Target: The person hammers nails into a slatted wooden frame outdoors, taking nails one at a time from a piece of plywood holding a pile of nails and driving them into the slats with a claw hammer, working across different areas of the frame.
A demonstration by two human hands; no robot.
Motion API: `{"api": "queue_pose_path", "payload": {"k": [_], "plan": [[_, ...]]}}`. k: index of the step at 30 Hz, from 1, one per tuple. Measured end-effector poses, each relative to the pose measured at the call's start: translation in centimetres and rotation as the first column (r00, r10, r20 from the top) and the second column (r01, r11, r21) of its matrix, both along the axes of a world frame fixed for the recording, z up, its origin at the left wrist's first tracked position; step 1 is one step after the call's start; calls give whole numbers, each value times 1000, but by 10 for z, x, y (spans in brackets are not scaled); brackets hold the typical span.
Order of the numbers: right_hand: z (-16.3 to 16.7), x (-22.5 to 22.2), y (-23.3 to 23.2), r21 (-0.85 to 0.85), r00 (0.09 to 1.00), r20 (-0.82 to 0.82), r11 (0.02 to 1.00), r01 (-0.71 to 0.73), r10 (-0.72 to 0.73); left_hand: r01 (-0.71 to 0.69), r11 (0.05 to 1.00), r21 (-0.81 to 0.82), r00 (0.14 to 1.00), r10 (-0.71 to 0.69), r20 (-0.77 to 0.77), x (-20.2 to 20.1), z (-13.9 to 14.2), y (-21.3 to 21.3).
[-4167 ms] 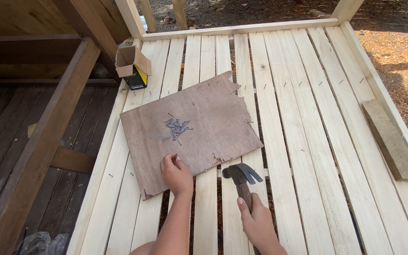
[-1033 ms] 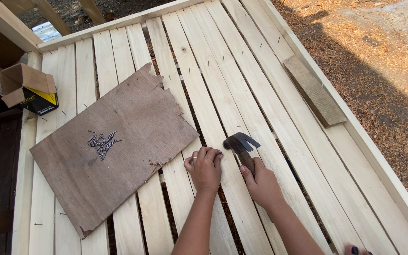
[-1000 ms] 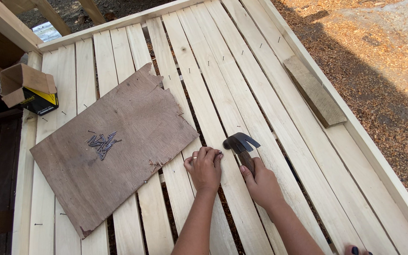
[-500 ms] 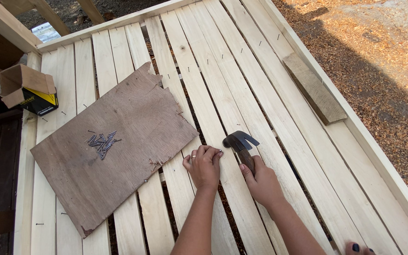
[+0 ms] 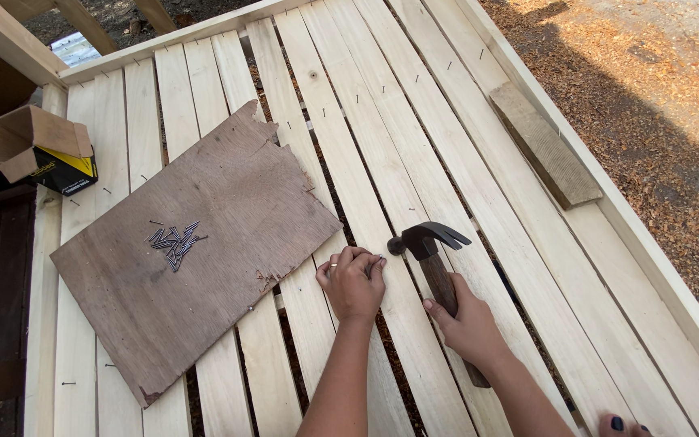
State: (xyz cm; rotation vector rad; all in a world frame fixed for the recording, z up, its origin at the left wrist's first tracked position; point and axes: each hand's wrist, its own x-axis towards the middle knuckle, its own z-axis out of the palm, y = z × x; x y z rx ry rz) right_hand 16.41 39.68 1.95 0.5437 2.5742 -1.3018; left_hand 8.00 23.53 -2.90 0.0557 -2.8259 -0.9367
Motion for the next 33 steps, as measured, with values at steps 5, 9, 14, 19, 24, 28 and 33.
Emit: {"api": "queue_pose_path", "payload": {"k": [5,9,14,19,24,28,33], "plan": [[12,6,-10,110,999,38,994,7,-12,-6,1000,28,1000,7,-12,-2,-5,-1],[26,11,-17,222,999,-17,975,-32,37,-1,999,36,998,3,-59,-1,-6,-1],[36,7,-20,336,994,47,936,-109,99,5,999,47,997,-1,-83,-2,-5,-1],[41,13,-22,301,1000,15,953,-27,23,3,999,50,998,1,-70,-2,-6,-2],[34,12,-24,355,996,44,931,-86,75,4,999,54,997,0,-81,-3,-6,-2],[20,7,-18,341,997,74,940,-28,3,9,999,48,998,-6,-61,-3,-3,-2],[-3,-3,-10,360,996,86,933,3,-36,5,1000,15,1000,-5,-7,-3,-1,-2]]}}
